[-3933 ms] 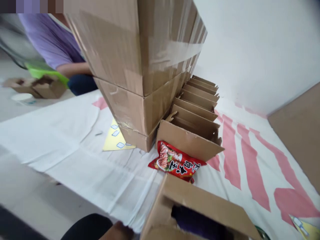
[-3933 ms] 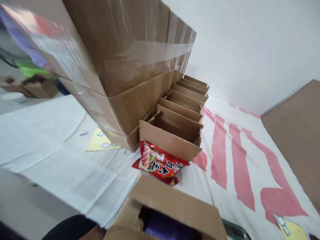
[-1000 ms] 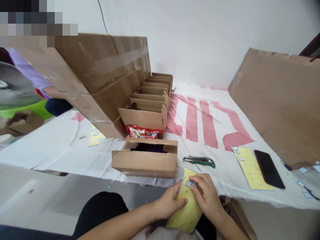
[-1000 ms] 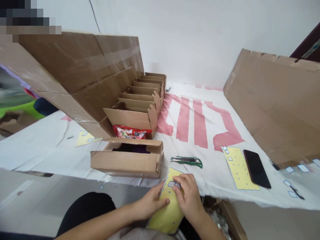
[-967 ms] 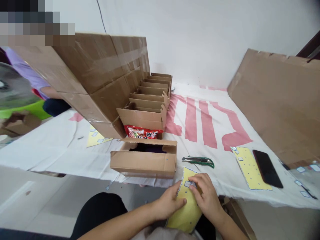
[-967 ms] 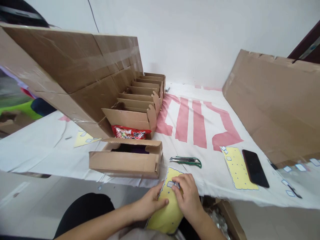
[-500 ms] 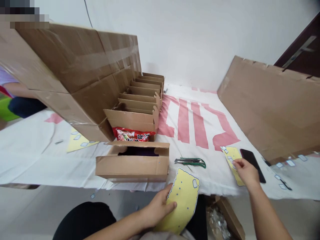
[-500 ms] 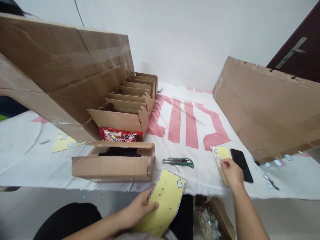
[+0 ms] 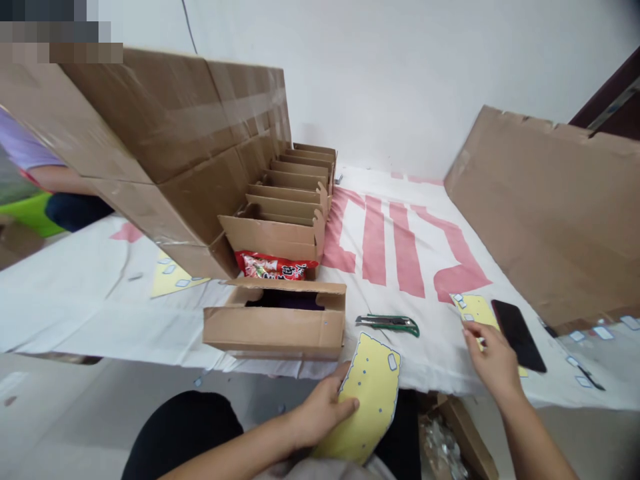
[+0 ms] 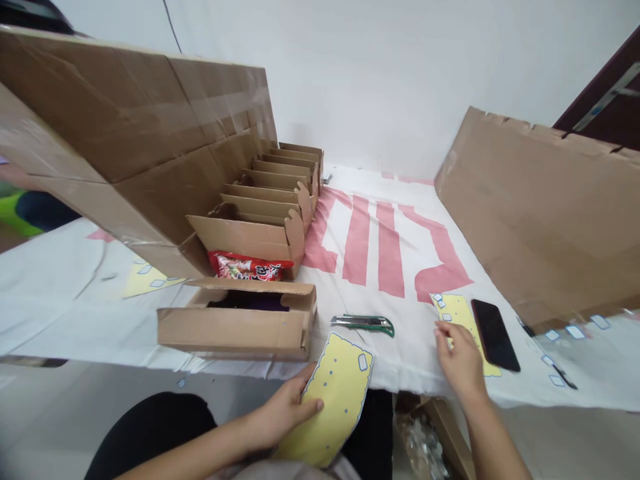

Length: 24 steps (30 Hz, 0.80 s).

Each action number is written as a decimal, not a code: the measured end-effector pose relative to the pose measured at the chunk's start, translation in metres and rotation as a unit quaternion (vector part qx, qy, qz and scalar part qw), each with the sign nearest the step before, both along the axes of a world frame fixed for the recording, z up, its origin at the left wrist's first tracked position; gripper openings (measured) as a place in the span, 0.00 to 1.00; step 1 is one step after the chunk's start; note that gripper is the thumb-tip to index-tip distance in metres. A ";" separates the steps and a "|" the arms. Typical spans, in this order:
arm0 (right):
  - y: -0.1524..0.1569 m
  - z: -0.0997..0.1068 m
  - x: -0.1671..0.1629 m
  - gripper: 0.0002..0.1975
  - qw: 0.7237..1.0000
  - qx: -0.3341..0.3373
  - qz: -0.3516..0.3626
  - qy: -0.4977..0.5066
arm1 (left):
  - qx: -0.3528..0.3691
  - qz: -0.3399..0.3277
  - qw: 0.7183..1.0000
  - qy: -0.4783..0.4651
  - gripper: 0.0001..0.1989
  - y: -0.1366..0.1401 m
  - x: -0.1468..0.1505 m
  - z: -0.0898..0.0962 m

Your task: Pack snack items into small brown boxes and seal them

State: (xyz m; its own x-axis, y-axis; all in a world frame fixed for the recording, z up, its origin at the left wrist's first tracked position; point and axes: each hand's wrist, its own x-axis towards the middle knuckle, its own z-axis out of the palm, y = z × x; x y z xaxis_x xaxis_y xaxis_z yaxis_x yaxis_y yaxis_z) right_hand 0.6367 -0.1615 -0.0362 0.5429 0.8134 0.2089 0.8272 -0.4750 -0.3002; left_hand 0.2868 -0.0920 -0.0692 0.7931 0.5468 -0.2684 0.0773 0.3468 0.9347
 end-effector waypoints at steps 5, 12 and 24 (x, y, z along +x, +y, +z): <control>0.008 0.007 -0.086 0.10 0.935 0.044 0.295 0.194 | -0.011 0.019 0.999 -0.029 0.29 -0.001 0.007 0.002; 0.025 -0.009 -0.112 0.11 0.919 -0.021 0.365 0.150 | 0.015 0.047 0.999 -0.004 0.30 0.000 0.010 -0.003; 0.029 -0.002 -0.107 0.16 0.905 -0.058 0.416 0.072 | 0.057 0.045 0.996 0.041 0.30 0.004 0.012 -0.003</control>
